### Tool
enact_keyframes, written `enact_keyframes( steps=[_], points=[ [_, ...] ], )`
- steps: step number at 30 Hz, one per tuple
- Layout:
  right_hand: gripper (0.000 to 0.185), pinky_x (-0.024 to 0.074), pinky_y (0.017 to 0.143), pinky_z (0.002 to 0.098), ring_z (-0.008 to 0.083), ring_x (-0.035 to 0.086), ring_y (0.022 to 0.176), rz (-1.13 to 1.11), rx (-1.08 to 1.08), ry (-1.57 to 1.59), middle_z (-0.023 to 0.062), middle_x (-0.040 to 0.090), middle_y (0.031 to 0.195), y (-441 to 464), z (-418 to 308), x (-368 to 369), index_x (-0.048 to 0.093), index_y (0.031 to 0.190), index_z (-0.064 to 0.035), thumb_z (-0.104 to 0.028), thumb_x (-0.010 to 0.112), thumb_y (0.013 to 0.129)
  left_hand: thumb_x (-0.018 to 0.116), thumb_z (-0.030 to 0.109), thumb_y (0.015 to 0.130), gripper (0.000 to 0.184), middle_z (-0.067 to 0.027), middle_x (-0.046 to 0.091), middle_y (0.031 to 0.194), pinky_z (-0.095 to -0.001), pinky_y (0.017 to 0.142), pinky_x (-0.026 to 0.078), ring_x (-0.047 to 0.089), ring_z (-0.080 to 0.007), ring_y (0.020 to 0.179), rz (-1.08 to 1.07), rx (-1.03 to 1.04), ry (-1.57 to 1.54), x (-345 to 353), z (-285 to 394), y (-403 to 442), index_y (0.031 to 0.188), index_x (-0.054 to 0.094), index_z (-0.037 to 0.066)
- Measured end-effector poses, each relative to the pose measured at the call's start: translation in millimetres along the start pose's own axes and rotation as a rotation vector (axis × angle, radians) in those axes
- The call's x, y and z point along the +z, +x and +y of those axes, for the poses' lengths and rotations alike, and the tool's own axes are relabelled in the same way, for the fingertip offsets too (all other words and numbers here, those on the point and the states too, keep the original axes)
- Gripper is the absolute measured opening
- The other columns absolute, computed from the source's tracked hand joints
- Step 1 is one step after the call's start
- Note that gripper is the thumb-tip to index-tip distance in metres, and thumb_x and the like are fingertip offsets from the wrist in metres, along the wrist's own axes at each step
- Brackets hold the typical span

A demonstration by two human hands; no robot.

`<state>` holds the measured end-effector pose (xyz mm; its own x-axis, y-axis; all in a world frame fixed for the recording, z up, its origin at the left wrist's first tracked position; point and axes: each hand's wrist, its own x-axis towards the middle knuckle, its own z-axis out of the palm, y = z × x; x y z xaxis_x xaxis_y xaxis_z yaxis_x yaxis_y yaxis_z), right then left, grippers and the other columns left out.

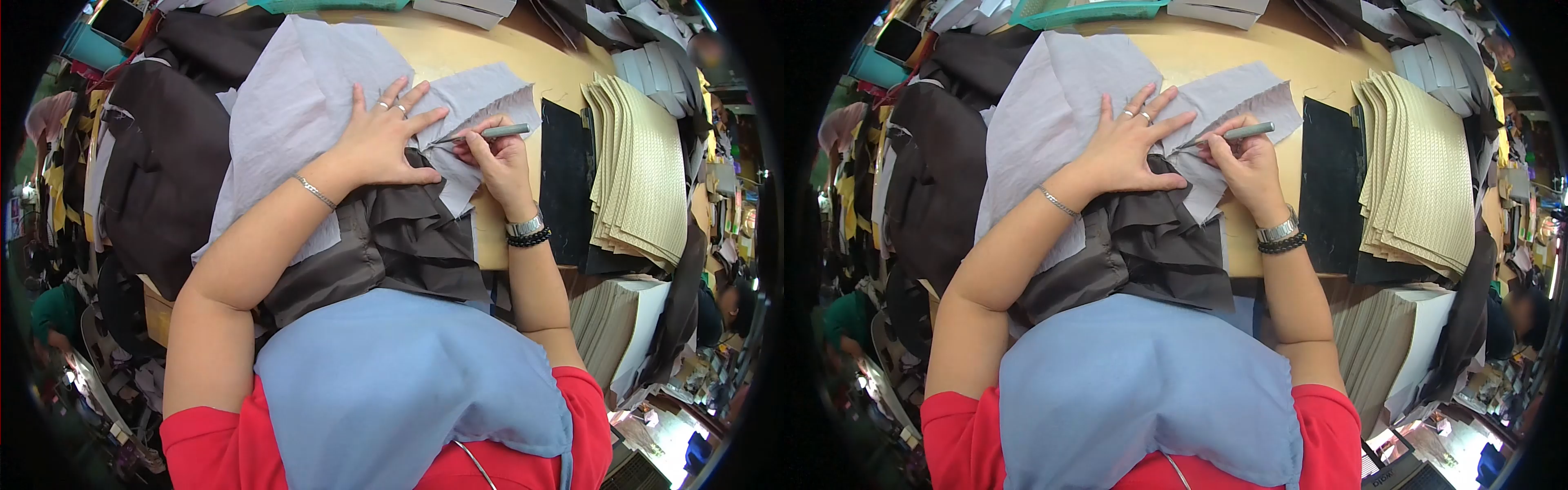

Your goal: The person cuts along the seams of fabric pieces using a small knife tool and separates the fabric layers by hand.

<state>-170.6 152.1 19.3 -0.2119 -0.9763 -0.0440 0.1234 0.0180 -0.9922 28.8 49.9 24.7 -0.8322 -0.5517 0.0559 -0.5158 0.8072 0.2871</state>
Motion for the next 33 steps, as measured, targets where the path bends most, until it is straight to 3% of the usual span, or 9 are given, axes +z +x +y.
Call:
enact_keyframes(
  steps=[7,16,22,25,28,31,33],
  points=[
    [0.013,0.0572,0.077,0.0248,0.0126,0.069,0.086,-0.056,0.049,-0.054,0.0101,0.070,0.097,5,-9,2,0.052,0.102,-0.0014,-0.007,0.063,0.097,0.067,0.076,0.068,0.095,-0.0124,0.027,0.163,-0.0812,0.106,0.010,0.018,-0.0376,0.151,0.028,0.010,-0.011,2,-1,-1,0.150,0.044,0.031],
    [0.012,0.0503,0.067,0.0194,0.0086,0.066,0.081,-0.152,0.266,-0.094,0.0081,0.072,0.094,18,-19,-4,0.056,0.100,-0.0079,-0.017,0.063,0.098,0.070,0.077,0.065,0.101,-0.0116,0.025,0.163,-0.0811,0.106,0.012,0.017,-0.0379,0.151,-0.007,0.014,-0.005,-1,-1,0,0.151,0.042,0.031],
    [0.010,0.0522,0.068,0.0187,0.0076,0.066,0.078,-0.147,0.306,-0.042,0.0077,0.072,0.094,18,-25,-5,0.056,0.098,-0.0082,-0.015,0.064,0.097,0.071,0.077,0.064,0.102,-0.0115,0.025,0.163,-0.0814,0.105,0.012,0.017,-0.0382,0.151,0.009,0.030,0.003,2,-3,0,0.151,0.042,0.031],
    [0.009,0.0543,0.071,0.0206,0.0094,0.067,0.079,-0.167,0.303,0.005,0.0071,0.071,0.092,19,-21,-10,0.055,0.098,-0.0089,-0.014,0.063,0.097,0.071,0.076,0.063,0.102,-0.0117,0.025,0.163,-0.0815,0.105,0.012,0.017,-0.0383,0.151,0.011,0.034,0.000,1,-3,-1,0.150,0.043,0.031],
    [0.008,0.0585,0.076,0.0266,0.0112,0.067,0.080,-0.292,0.318,0.322,0.0075,0.070,0.094,15,-20,-18,0.053,0.098,-0.0092,-0.013,0.061,0.097,0.070,0.077,0.063,0.102,-0.0127,0.026,0.163,-0.0818,0.105,0.012,0.018,-0.0381,0.151,0.012,0.037,-0.005,0,-2,0,0.150,0.044,0.031],
    [0.008,0.0616,0.077,0.0314,0.0113,0.067,0.080,-0.246,0.219,0.414,0.0082,0.068,0.097,9,-9,-14,0.051,0.100,-0.0093,-0.012,0.059,0.098,0.068,0.079,0.063,0.101,-0.0141,0.028,0.162,-0.0823,0.104,0.010,0.020,-0.0378,0.150,0.034,0.042,-0.007,2,-3,0,0.150,0.044,0.032],
    [0.010,0.0624,0.075,0.0309,0.0110,0.067,0.081,-0.126,0.182,0.255,0.0086,0.068,0.099,7,-8,-10,0.050,0.101,-0.0091,-0.011,0.059,0.099,0.068,0.080,0.063,0.102,-0.0142,0.028,0.162,-0.0823,0.104,0.011,0.020,-0.0378,0.150,0.037,0.047,-0.002,3,-3,0,0.150,0.044,0.032]
  ],
)
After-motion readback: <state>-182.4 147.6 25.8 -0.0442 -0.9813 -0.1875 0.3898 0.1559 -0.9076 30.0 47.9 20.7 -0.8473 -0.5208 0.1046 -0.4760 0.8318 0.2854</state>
